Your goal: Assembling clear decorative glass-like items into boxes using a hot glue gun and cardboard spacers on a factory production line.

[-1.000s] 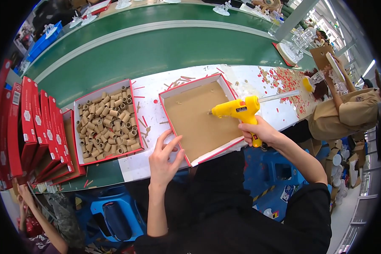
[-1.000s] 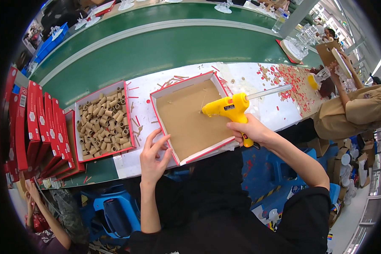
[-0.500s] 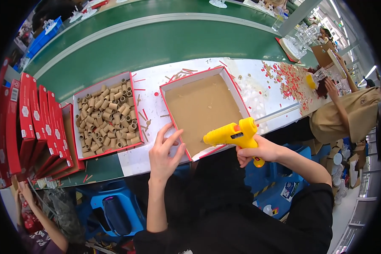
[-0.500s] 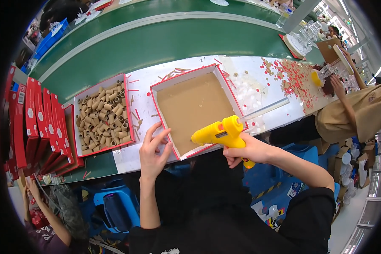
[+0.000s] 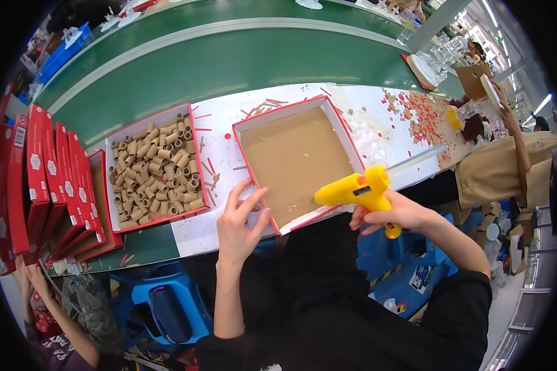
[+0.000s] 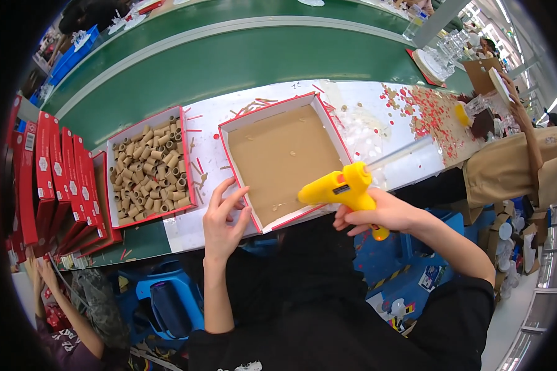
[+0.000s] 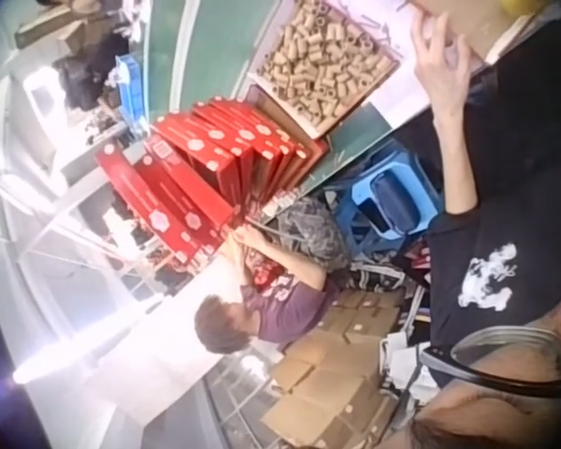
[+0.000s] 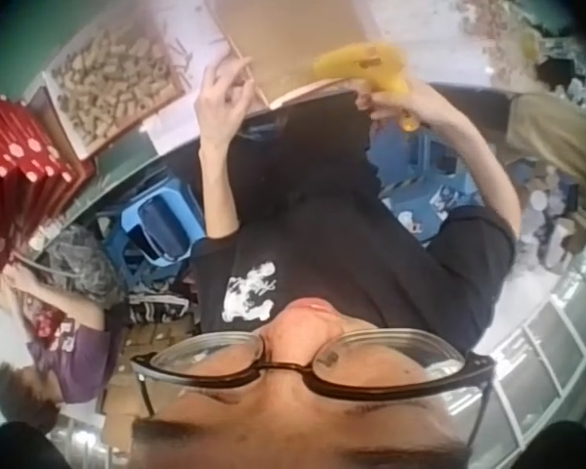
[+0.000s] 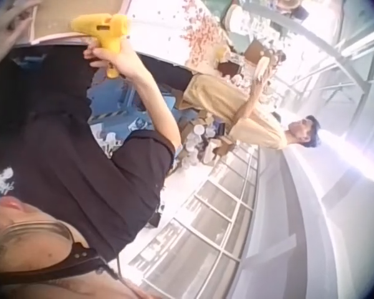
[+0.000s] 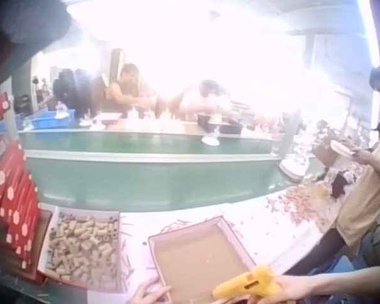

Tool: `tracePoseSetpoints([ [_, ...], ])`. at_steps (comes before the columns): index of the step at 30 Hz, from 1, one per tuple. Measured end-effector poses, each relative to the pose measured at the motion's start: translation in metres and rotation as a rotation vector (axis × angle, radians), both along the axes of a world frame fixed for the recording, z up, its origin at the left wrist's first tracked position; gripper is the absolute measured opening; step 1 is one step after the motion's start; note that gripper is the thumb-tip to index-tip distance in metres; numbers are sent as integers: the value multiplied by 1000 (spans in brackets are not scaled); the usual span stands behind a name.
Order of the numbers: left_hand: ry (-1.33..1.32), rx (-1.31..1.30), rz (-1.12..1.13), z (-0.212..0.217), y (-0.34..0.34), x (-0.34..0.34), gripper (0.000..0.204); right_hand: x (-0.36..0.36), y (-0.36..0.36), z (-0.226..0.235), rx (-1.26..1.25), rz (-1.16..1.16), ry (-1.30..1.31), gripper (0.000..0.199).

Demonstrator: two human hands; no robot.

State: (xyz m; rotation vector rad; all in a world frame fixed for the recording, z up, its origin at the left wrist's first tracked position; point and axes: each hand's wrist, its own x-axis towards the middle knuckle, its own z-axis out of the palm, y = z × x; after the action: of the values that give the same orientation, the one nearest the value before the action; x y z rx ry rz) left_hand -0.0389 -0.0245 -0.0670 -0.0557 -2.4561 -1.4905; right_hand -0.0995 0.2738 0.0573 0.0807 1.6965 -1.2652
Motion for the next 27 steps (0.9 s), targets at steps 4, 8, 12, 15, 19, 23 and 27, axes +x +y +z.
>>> tracePoseSetpoints([
  [4,30,-13,-1,-4,0,0,36,0,29,9,80,-45,100,14],
  [8,27,-12,0,-1,0,2,36,1,43,1,120,-116,85,14],
  [12,-5,-1,8,-2,1,2,35,4,42,0,209,-106,130,17],
  [15,5,-3,8,-2,0,2,35,4,38,1,266,-111,133,19],
  [19,-41,8,18,1,0,0,35,0,49,-3,329,-61,114,20],
  [23,17,12,-16,-2,8,-5,34,4,75,5,45,-209,113,31],
  [27,7,-9,46,-2,2,1,36,-23,116,-20,-33,-463,223,47],
])
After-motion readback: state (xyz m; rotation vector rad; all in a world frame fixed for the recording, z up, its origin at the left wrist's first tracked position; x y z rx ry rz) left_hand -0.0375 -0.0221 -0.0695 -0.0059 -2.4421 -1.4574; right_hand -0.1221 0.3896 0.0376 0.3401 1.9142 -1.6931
